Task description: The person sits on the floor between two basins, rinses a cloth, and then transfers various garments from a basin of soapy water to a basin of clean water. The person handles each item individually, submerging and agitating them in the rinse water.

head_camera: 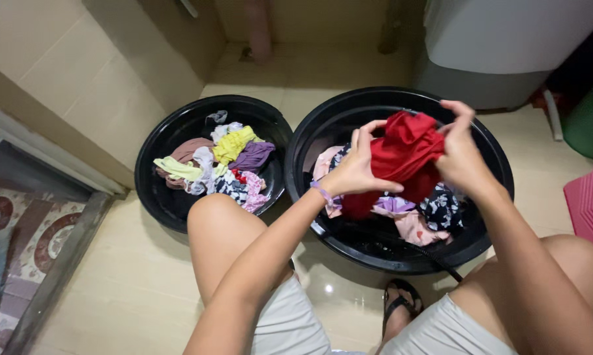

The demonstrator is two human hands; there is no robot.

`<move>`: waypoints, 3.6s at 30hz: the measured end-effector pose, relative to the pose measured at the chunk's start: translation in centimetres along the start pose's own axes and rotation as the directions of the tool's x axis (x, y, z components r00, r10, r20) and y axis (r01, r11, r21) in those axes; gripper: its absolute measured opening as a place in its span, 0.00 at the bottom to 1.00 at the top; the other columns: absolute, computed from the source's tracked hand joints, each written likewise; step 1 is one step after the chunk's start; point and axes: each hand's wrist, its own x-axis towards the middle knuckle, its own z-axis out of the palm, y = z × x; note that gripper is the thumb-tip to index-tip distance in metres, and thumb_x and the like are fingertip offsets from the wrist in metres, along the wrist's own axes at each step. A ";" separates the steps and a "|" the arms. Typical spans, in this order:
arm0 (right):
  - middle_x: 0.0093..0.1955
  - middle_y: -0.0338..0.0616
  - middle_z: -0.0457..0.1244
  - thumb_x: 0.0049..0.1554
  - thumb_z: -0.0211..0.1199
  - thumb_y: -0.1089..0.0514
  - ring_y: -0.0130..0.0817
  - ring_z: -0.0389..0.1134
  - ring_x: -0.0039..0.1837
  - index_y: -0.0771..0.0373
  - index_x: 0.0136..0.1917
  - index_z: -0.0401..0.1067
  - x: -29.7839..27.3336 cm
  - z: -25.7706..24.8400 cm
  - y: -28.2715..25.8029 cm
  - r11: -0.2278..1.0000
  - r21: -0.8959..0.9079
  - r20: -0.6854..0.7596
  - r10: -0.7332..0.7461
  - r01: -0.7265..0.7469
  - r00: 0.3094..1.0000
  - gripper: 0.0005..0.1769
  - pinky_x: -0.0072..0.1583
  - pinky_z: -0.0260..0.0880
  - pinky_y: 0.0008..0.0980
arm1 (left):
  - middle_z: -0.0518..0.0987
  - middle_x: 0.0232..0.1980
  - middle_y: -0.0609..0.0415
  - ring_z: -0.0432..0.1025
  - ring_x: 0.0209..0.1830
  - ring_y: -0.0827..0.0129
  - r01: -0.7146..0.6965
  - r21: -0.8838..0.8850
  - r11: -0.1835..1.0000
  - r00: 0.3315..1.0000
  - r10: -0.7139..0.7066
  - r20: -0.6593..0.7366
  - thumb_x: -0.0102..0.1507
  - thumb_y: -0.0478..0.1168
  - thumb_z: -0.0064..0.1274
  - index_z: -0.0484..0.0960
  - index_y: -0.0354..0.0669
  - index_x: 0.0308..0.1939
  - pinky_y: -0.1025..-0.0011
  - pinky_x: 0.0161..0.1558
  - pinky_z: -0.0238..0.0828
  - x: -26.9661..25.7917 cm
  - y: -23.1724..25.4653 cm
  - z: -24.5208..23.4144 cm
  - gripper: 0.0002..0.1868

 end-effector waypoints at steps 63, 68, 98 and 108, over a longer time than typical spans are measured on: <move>0.51 0.54 0.72 0.42 0.80 0.56 0.47 0.75 0.56 0.58 0.53 0.79 1.4 4.2 11.6 0.869 -0.417 0.333 0.418 -0.266 0.845 0.24 0.59 0.74 0.43 | 0.83 0.49 0.43 0.77 0.52 0.54 0.502 0.261 0.825 0.742 -0.566 0.360 0.49 0.46 0.71 0.81 0.42 0.48 0.62 0.54 0.71 -3.7 -21.1 -1.4 0.26; 0.58 0.53 0.70 0.49 0.75 0.45 0.47 0.70 0.62 0.57 0.57 0.79 0.0 13.2 11.3 0.927 -0.371 0.558 0.273 -0.059 0.784 0.25 0.64 0.68 0.42 | 0.85 0.40 0.45 0.81 0.42 0.55 0.596 0.164 0.786 0.797 -0.604 -0.004 0.55 0.51 0.64 0.88 0.44 0.37 0.62 0.47 0.76 -7.7 -25.7 -1.9 0.15; 0.48 0.44 0.72 0.58 0.62 0.59 0.29 0.73 0.49 0.65 0.57 0.76 1.8 21.1 -5.9 0.871 0.312 0.665 0.084 -0.378 0.742 0.14 0.53 0.73 0.30 | 0.83 0.54 0.30 0.77 0.58 0.41 0.936 -0.340 -0.092 -0.287 -0.758 -0.585 0.55 0.57 0.55 0.87 0.37 0.50 0.53 0.62 0.72 -20.9 -37.6 -11.1 0.31; 0.53 0.42 0.71 0.59 0.63 0.59 0.31 0.71 0.55 0.63 0.58 0.76 3.4 13.6 -7.7 0.910 0.357 0.428 0.042 -0.212 0.903 0.14 0.58 0.71 0.32 | 0.84 0.40 0.36 0.78 0.42 0.48 0.766 -0.185 0.616 0.399 -0.681 -0.615 0.59 0.52 0.48 0.85 0.36 0.38 0.57 0.46 0.72 -6.6 -20.2 -18.2 0.22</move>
